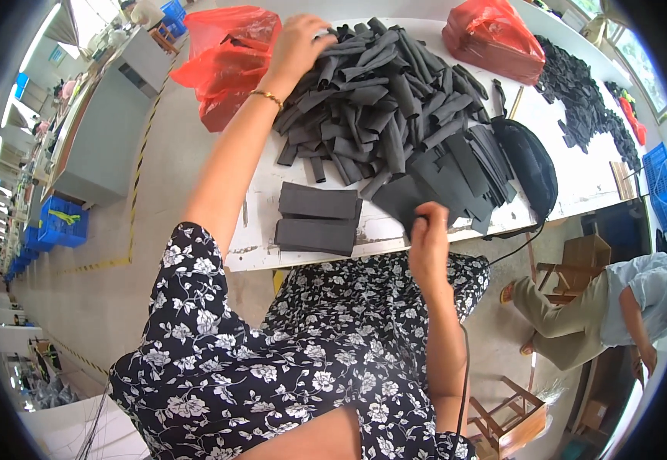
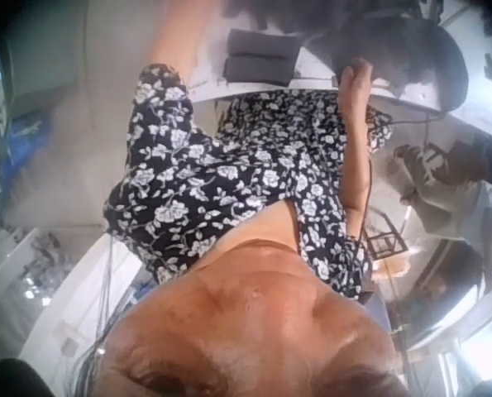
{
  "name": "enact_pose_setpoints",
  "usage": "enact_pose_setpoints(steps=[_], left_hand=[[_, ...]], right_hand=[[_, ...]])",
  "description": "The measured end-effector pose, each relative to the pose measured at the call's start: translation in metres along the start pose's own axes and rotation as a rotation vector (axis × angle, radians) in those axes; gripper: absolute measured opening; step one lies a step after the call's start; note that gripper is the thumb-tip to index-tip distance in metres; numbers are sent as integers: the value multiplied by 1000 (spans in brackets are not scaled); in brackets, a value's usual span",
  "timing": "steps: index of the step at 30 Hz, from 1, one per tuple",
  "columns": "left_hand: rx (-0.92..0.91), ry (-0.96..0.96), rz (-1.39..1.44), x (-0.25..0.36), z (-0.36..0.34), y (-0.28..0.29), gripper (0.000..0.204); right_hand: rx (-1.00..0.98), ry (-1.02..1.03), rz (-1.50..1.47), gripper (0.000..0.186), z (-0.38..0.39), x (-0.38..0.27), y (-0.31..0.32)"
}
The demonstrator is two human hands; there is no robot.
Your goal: Sorting and stacking small gray rectangular components on a factory workbench.
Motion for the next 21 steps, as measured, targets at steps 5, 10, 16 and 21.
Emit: enact_pose_setpoints(steps=[5,10,16,21], left_hand=[[-386,396,-147,-14,12,-6,23],[-195,892,527,-21,49,48,33],[-277,1499,1093,18,133,91,21],[-279,1638,1372,26,175,109,21]], right_hand=[[-194,32,4,30,-4,-32,-2],[-173,218,-8,21,-12,-41,6],[-166,-93,-374,45,-24,-74,-18],[-242,60,-269,47,-26,-74,-27]])
Point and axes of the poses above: each hand's wrist, its own z-axis away from the middle knuckle, its own y-axis out of the back of the hand, x = y × z, the point moved 1 cm from there along -z, towards the middle knuckle, and after that the axes turned 15 degrees about y, right-handed, at the moved point
